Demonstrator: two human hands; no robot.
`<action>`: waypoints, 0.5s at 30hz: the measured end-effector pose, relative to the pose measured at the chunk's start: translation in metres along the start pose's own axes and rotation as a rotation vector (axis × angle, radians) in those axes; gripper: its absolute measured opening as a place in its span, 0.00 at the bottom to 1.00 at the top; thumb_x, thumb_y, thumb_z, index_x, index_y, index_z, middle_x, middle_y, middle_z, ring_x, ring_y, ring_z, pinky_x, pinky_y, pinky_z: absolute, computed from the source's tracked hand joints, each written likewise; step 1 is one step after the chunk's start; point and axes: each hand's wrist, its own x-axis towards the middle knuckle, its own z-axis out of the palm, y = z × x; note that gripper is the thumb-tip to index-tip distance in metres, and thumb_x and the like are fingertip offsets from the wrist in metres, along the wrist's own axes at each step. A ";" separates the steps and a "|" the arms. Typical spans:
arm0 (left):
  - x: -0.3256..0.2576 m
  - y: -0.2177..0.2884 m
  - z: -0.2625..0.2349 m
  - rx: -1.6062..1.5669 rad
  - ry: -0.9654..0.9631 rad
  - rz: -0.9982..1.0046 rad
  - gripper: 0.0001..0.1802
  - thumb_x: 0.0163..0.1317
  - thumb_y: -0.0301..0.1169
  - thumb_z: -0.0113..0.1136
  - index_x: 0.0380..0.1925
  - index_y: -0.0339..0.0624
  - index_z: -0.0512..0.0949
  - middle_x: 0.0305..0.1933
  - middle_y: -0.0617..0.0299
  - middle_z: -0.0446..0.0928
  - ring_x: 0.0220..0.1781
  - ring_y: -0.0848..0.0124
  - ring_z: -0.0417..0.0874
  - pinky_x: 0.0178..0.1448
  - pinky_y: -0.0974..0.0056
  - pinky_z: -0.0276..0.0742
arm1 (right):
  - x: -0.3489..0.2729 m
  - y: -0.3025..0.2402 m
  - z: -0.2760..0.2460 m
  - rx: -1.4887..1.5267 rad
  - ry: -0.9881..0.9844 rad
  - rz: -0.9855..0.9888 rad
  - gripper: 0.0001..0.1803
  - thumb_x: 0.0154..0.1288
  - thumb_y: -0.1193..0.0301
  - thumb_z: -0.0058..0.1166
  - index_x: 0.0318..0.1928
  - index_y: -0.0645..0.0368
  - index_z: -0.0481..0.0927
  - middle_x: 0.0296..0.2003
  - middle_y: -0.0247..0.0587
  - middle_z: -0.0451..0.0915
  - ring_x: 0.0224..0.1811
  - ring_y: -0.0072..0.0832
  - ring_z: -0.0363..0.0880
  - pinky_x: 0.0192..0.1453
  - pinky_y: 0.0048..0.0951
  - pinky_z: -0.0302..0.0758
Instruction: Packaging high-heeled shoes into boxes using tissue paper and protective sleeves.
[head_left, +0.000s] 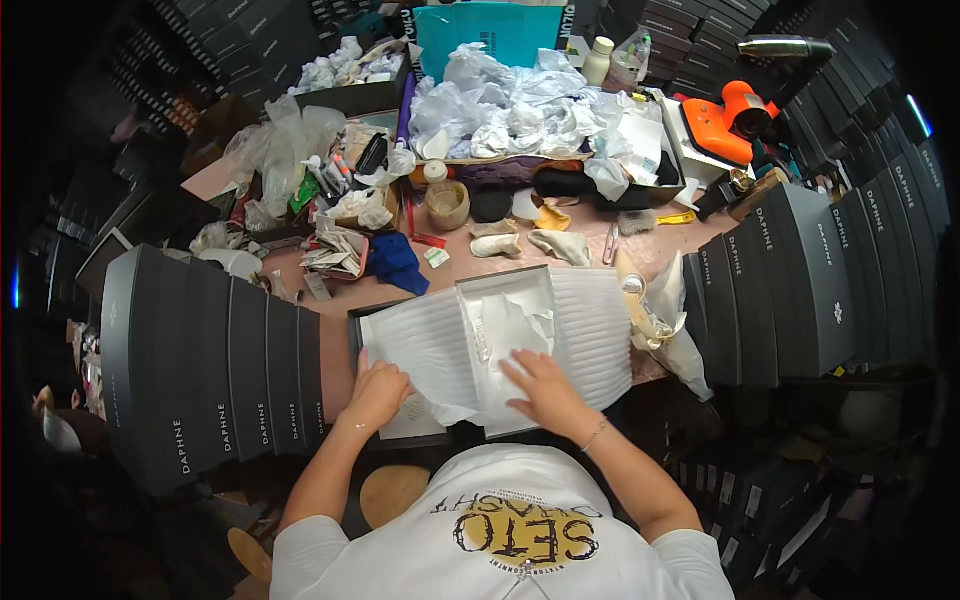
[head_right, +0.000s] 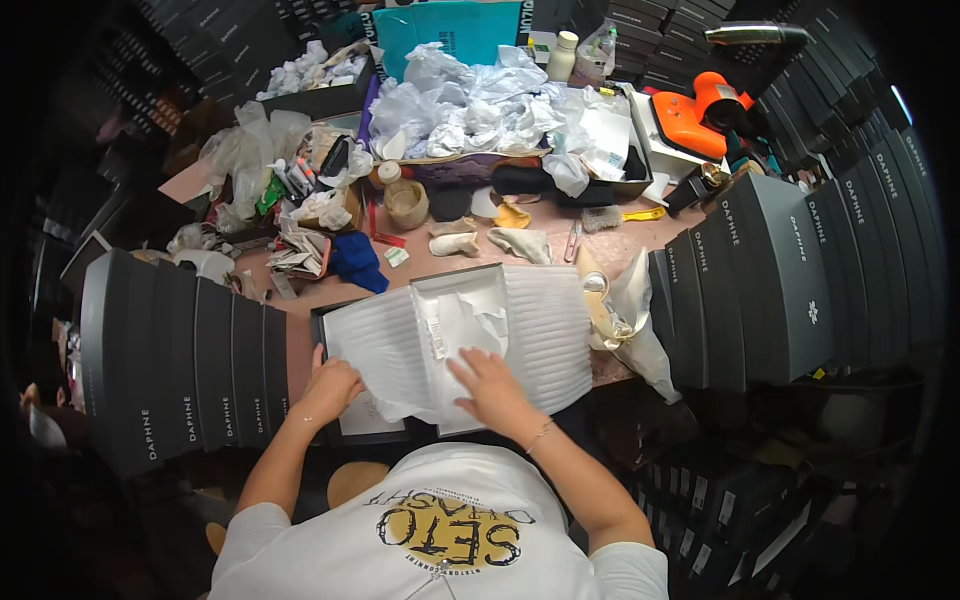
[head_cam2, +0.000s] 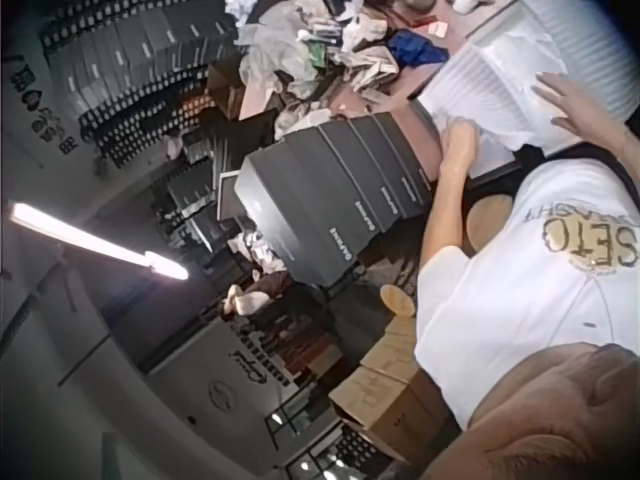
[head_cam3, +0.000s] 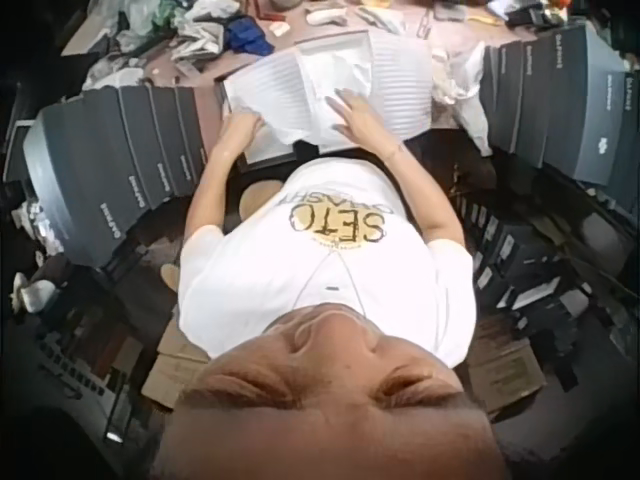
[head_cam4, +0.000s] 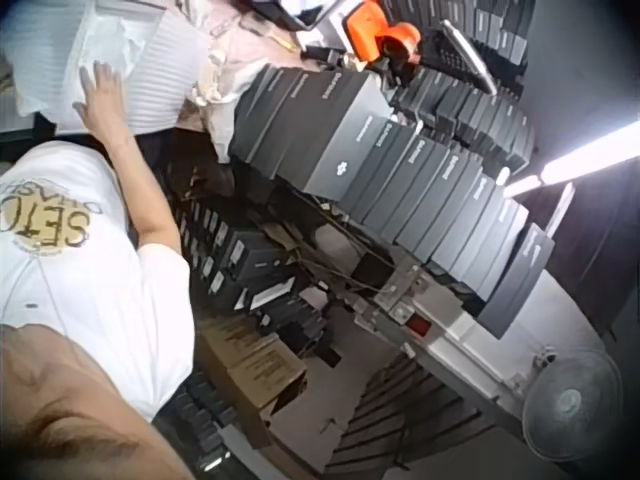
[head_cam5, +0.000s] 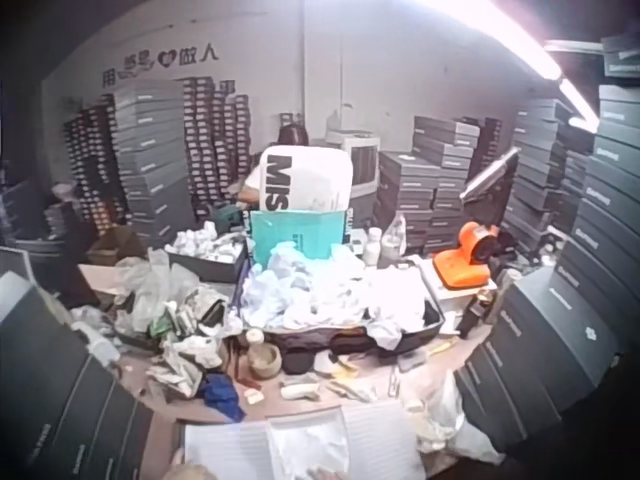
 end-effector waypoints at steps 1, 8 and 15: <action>-0.009 0.009 -0.012 -0.055 0.056 -0.050 0.07 0.57 0.33 0.60 0.30 0.43 0.82 0.32 0.57 0.78 0.45 0.59 0.76 0.67 0.39 0.52 | 0.011 -0.020 0.018 -0.087 -0.023 -0.073 0.33 0.56 0.62 0.61 0.62 0.54 0.67 0.62 0.49 0.65 0.68 0.44 0.58 0.71 0.52 0.53; 0.012 0.106 -0.022 -0.878 0.345 -0.079 0.23 0.64 0.34 0.54 0.57 0.35 0.68 0.58 0.44 0.69 0.60 0.54 0.71 0.61 0.60 0.67 | 0.030 -0.031 0.110 0.305 -0.084 -0.245 0.23 0.55 0.69 0.56 0.53 0.58 0.74 0.56 0.46 0.70 0.64 0.45 0.62 0.69 0.53 0.55; 0.051 0.072 0.149 -1.300 0.431 -0.609 0.28 0.71 0.44 0.42 0.63 0.35 0.62 0.59 0.42 0.67 0.60 0.50 0.70 0.63 0.58 0.66 | -0.020 0.046 0.010 -0.166 0.539 0.319 0.25 0.54 0.70 0.58 0.54 0.64 0.72 0.52 0.60 0.73 0.54 0.50 0.72 0.57 0.46 0.68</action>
